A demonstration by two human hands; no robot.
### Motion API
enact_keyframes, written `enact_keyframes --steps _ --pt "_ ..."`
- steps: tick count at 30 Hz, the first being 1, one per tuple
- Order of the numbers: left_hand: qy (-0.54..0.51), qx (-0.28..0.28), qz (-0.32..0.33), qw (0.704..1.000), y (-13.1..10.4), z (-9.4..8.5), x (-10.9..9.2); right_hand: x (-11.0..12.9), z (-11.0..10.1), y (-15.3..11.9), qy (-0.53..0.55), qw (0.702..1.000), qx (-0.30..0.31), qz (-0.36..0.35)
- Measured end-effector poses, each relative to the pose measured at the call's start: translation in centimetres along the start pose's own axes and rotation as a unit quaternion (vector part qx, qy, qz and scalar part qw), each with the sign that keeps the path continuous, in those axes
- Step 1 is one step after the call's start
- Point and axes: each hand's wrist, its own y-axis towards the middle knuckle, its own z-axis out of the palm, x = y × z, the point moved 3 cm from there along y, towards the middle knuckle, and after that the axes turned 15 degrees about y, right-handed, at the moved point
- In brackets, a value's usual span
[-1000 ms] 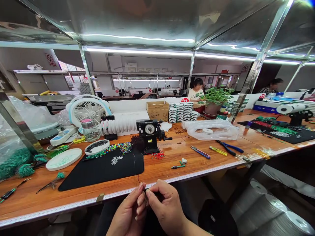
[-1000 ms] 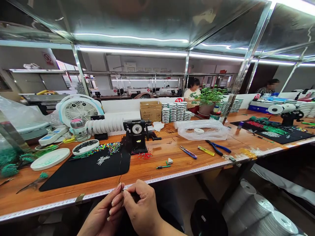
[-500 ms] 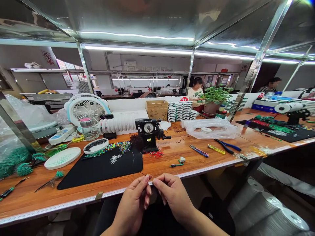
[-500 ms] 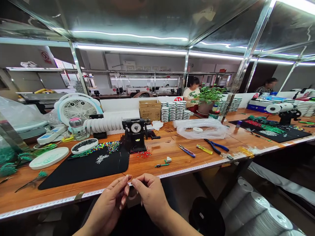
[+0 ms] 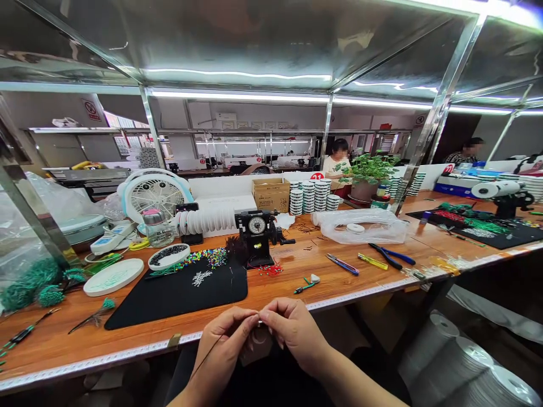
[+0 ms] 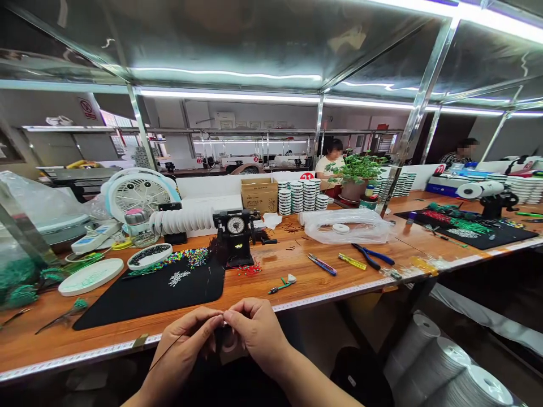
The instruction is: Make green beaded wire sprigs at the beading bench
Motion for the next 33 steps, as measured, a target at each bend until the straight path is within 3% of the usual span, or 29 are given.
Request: enact_keyframes --steps 4,9,14,18,23,33 --pt "0.008 -0.024 -0.020 0.999 0.6 -1.2 0.3 0.3 -0.7 0.4 -0.106 0.994 0.023 -0.024" --pt "0.013 0.006 -0.042 0.999 1.6 -1.0 -0.1 0.5 -1.5 1.4 -0.177 0.980 -0.018 -0.092" --pt "-0.003 0.020 -0.048 0.999 3.0 -0.7 -0.2 0.2 -1.3 2.2 -0.183 0.978 -0.018 -0.098" --pt "-0.006 0.027 -0.061 0.998 3.9 -1.2 0.3 0.0 -2.6 2.1 -0.150 0.985 -0.022 -0.078" --pt "-0.029 0.040 -0.083 0.995 4.0 -1.5 0.7 0.1 -3.7 1.7 -0.145 0.982 -0.053 -0.111" --pt "-0.078 0.061 -0.082 0.992 4.1 -2.0 1.7 0.8 -3.4 0.9 -0.171 0.970 -0.066 -0.157"
